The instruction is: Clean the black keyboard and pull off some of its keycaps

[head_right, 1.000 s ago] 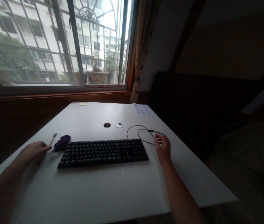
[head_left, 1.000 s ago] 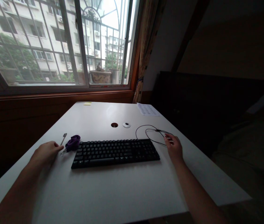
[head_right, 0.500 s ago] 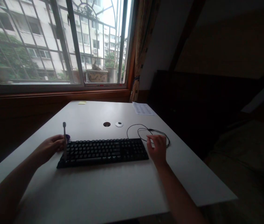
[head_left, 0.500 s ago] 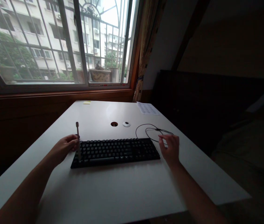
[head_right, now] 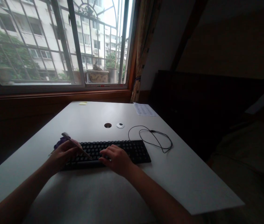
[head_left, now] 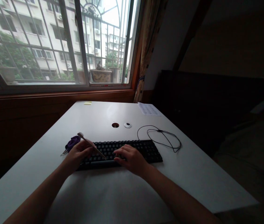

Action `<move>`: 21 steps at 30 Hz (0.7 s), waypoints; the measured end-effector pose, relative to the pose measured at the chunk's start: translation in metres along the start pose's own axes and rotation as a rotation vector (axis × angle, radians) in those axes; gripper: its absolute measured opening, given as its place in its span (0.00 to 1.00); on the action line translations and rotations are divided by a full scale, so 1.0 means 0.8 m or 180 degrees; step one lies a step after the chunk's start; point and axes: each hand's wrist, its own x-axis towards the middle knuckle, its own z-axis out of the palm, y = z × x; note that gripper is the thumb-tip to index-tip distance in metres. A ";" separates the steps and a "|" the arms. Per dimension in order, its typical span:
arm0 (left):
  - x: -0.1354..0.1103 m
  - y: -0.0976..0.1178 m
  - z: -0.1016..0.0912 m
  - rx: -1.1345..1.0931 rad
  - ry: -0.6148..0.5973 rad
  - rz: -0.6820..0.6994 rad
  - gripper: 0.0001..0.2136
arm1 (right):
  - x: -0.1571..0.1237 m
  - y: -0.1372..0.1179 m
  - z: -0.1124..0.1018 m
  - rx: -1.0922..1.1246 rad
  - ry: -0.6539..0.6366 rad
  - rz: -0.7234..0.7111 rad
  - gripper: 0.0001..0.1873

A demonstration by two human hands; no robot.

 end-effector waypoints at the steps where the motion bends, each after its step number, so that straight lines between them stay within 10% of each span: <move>1: 0.000 -0.001 0.001 0.0036 0.0012 0.0052 0.14 | 0.005 -0.003 0.013 0.0062 -0.0038 0.0062 0.13; 14: -0.006 -0.008 0.013 0.0024 -0.0246 0.0048 0.15 | -0.003 -0.010 0.052 0.0432 0.0179 0.0489 0.06; 21: -0.004 -0.002 0.005 -0.0303 0.0425 -0.0040 0.19 | -0.008 -0.004 0.038 0.0410 0.0178 0.0750 0.05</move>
